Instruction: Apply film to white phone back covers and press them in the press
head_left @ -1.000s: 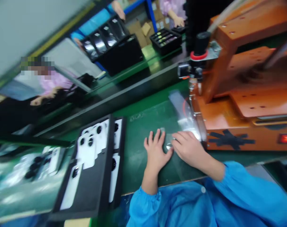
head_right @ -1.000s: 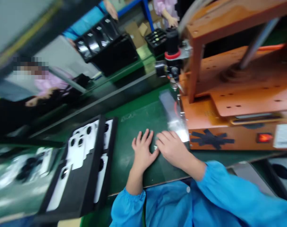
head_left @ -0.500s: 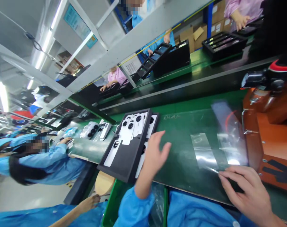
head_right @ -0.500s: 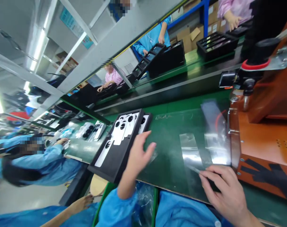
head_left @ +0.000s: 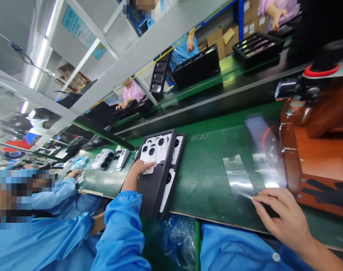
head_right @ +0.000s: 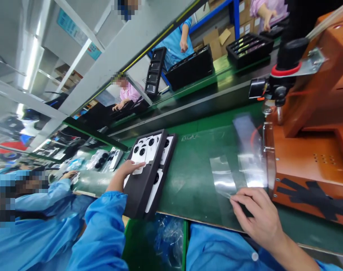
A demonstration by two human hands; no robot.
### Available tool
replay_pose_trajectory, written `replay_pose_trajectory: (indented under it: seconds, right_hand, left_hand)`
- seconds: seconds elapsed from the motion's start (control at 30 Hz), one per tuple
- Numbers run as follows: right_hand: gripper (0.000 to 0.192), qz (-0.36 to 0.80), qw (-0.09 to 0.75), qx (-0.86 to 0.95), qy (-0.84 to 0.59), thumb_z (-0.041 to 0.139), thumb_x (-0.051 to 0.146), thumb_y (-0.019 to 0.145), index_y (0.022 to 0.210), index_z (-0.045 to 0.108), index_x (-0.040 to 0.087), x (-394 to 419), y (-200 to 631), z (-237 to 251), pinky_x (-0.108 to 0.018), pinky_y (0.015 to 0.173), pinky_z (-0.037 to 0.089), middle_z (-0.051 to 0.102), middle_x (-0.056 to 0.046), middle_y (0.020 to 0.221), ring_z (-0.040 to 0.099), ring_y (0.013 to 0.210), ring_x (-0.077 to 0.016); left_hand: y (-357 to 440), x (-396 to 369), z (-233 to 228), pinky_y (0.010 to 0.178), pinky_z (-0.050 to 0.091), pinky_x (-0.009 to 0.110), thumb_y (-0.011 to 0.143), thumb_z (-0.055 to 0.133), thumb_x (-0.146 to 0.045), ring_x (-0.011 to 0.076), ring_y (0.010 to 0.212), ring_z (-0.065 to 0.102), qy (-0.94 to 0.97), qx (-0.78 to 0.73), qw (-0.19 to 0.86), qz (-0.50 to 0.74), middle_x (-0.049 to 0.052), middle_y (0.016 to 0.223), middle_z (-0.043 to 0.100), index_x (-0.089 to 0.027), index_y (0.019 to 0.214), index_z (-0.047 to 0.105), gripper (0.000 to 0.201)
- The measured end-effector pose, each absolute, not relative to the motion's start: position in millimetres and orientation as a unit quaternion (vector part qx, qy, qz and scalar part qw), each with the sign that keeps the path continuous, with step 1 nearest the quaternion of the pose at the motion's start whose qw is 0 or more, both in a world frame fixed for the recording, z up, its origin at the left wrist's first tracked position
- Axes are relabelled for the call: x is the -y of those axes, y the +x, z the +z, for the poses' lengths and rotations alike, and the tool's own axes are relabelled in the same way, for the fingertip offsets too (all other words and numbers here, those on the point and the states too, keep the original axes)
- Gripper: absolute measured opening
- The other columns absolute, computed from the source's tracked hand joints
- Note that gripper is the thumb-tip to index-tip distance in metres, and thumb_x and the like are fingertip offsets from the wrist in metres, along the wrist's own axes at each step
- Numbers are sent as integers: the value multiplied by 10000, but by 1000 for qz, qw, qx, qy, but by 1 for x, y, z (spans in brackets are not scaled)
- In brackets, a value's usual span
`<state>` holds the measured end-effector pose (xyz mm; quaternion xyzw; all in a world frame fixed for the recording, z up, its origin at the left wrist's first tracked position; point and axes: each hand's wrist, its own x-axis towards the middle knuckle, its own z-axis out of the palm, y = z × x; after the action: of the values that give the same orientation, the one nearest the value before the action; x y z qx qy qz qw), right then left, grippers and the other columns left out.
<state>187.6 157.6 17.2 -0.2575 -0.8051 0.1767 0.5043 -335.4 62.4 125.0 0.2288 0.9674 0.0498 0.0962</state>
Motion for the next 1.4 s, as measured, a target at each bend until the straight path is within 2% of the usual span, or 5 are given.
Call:
replay_pose_trajectory:
  seconds: [0.4, 0.63, 0.9, 1.17, 1.4]
  right_hand:
    - [159, 234, 480, 799, -276, 697, 113, 833, 950, 709, 220, -152, 186, 30, -334, 757, 519, 651, -41, 905, 623, 821, -173]
    - [98, 325, 478, 742, -340, 660, 153, 880, 929, 691, 232, -150, 174, 42, -361, 782, 516, 637, -49, 917, 614, 878, -196]
    - [112, 449, 383, 682, -432, 645, 253, 896, 800, 682, 207, -188, 135, 53, -298, 711, 451, 629, -28, 956, 581, 818, -147]
    - [121, 415, 366, 700, -451, 643, 228, 892, 784, 698, 214, -201, 128, 47, -372, 918, 434, 633, -29, 974, 607, 975, -189]
    - [93, 374, 238, 778, -446, 671, 183, 872, 792, 710, 209, -192, 114, 50, -396, 920, 328, 657, -23, 1028, 570, 1052, -214]
  left_hand:
    - [-207, -10, 161, 1051, 491, 536, 962, 489, -447, 372, 1272, 591, 282, -942, -99, 152, 188, 1441, 560, -164, 1540, 336, 661]
    - [-39, -18, 64, 1152, 434, 386, 966, 548, -386, 267, 1406, 498, 413, -758, 253, 437, 82, 1558, 484, -259, 1501, 459, 557]
    - [-1, -22, 44, 672, 567, 352, 964, 547, -483, 240, 780, 712, 517, -779, 270, 229, 134, 1126, 713, -185, 1628, 128, 840]
    - [-33, -5, 33, 1096, 362, 537, 865, 705, -524, 382, 1429, 413, 733, -658, 70, 158, 135, 1505, 530, -246, 1399, 548, 623]
    - [-6, -17, 15, 1066, 328, 510, 869, 709, -515, 355, 1361, 490, 702, -675, 43, 220, 97, 1447, 610, -262, 1351, 623, 551]
